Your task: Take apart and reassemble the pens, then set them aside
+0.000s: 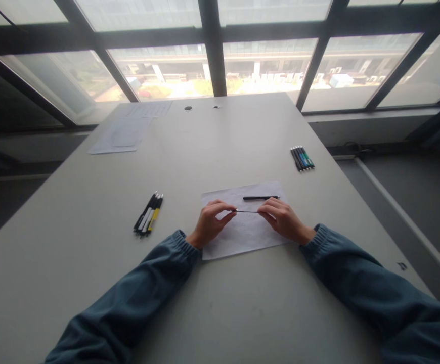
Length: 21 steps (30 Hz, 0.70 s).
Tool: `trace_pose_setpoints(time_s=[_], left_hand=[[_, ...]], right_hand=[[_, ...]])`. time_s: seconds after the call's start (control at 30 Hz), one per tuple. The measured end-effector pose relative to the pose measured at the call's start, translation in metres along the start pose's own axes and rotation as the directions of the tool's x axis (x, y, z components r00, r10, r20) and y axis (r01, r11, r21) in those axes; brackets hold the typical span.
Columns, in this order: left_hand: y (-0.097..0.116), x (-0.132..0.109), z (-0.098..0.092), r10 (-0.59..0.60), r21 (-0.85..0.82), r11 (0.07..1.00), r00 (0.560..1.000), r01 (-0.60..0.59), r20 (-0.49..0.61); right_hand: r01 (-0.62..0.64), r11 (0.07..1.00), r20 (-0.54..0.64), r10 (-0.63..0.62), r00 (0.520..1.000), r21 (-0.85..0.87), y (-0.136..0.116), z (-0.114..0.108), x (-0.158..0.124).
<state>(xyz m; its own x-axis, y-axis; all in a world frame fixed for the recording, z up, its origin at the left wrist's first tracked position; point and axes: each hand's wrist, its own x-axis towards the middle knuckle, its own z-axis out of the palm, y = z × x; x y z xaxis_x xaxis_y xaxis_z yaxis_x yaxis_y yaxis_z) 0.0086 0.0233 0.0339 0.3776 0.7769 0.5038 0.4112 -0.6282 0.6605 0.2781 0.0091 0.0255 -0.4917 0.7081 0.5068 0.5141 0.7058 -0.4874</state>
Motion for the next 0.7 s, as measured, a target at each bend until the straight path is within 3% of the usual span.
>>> trace_pose_setpoints(time_s=[0.37, 0.7], left_hand=[[0.0006, 0.0024, 0.0007, 0.113, -0.034, 0.993, 0.993, -0.112, 0.031], [0.0031, 0.0028, 0.0005, 0.11, -0.011, 0.994, 0.992, -0.11, 0.056]], right_hand=[[-0.001, 1.0, 0.012, 0.001, 1.0, 0.017, -0.0013, 0.0006, -0.0003], [0.05, 0.994, 0.02, -0.052, 0.998, 0.093, -0.007, -0.0006, 0.0018]])
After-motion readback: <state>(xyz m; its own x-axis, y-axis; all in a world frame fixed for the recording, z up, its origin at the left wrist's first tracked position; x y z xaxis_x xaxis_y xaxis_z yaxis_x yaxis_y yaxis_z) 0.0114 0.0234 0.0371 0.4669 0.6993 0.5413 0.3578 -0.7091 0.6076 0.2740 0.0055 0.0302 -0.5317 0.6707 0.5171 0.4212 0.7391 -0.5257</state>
